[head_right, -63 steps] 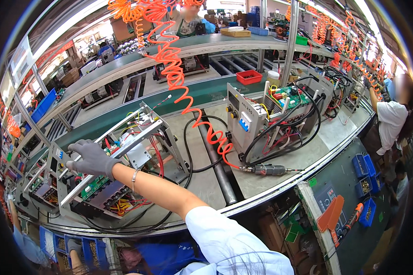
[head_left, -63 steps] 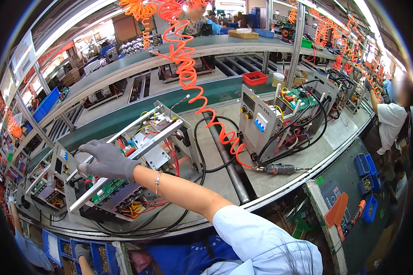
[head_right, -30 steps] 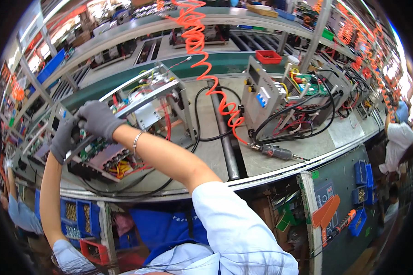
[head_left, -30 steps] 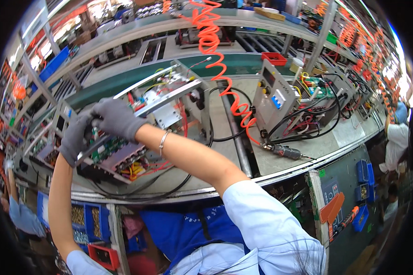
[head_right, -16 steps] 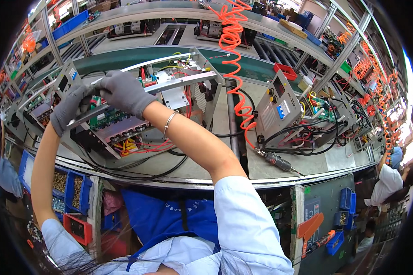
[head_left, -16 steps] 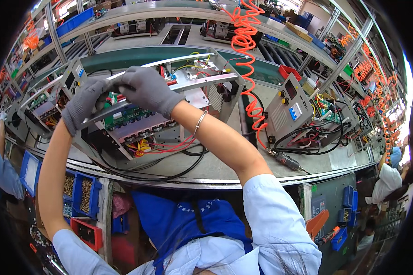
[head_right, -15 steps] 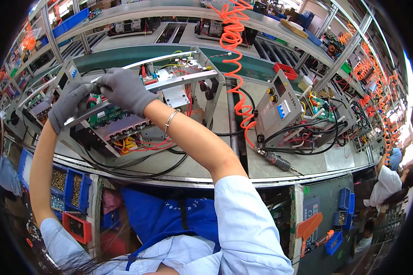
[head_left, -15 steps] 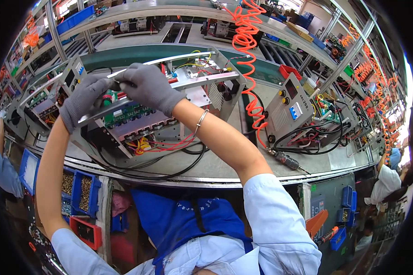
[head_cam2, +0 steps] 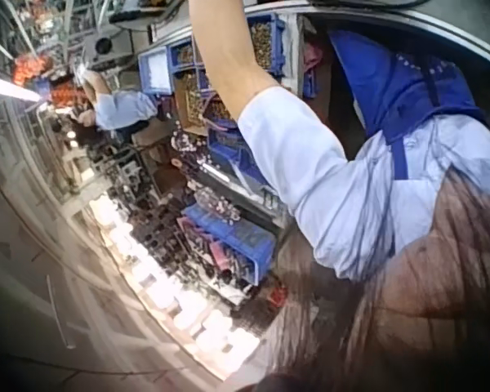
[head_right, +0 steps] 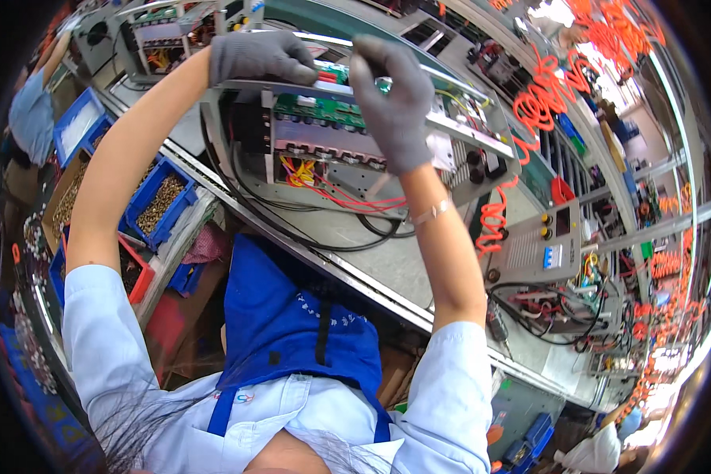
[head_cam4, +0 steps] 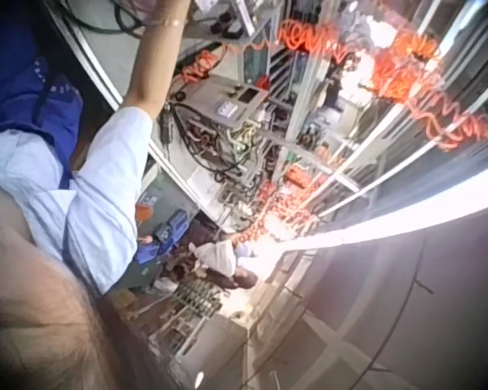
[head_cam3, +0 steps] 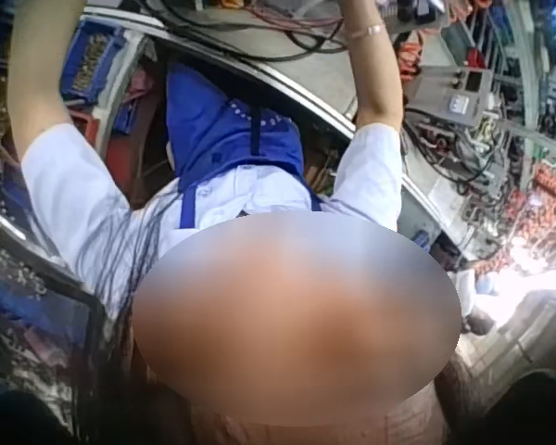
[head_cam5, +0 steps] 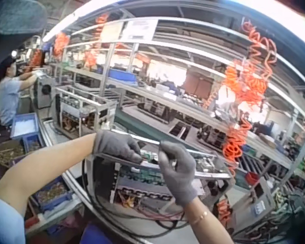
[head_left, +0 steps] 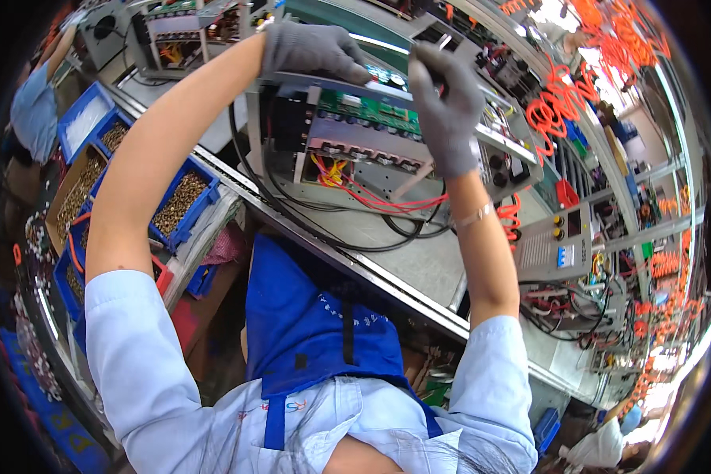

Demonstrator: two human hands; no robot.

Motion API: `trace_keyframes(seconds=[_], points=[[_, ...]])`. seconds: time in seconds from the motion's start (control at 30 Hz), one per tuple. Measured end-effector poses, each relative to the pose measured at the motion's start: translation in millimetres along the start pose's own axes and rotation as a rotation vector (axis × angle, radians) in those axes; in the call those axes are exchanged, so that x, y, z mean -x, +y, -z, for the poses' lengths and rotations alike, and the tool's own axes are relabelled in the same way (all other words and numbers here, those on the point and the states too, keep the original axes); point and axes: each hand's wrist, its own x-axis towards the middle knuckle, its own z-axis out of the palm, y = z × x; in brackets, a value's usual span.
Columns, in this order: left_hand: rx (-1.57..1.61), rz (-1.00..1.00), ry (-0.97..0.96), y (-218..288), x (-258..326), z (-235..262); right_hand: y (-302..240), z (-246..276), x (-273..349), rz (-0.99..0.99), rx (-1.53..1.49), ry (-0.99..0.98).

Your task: The person assembles an electronic device on a factory workbench, using a pneumatic screwdriver to secure screws into a metal frame and circuit board assembly. They handle various components, including wires and metal brackets, and organize small parts in blue bins while working in a production line environment.

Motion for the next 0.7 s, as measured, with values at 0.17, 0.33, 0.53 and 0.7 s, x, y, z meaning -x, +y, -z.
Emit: trace_keyframes(seconds=[0.17, 0.33, 0.53, 0.7], points=[[0.093, -0.057, 0.035, -5.8, -1.7, -3.2, -54.0, -27.7, 40.3, -0.15, -0.052, -0.355], [0.164, -0.034, -0.025, -7.7, -3.6, -0.4, -55.1, -52.7, 37.4, -0.213, 0.025, -0.302], [0.024, -0.017, 0.048, -3.0, -1.5, -2.2, -59.8, -62.5, 34.7, -0.082, 0.215, -0.27], [0.036, -0.039, 0.005, -10.4, -2.2, 1.5, -67.3, -60.0, 29.0, -0.01, 0.322, -0.305]])
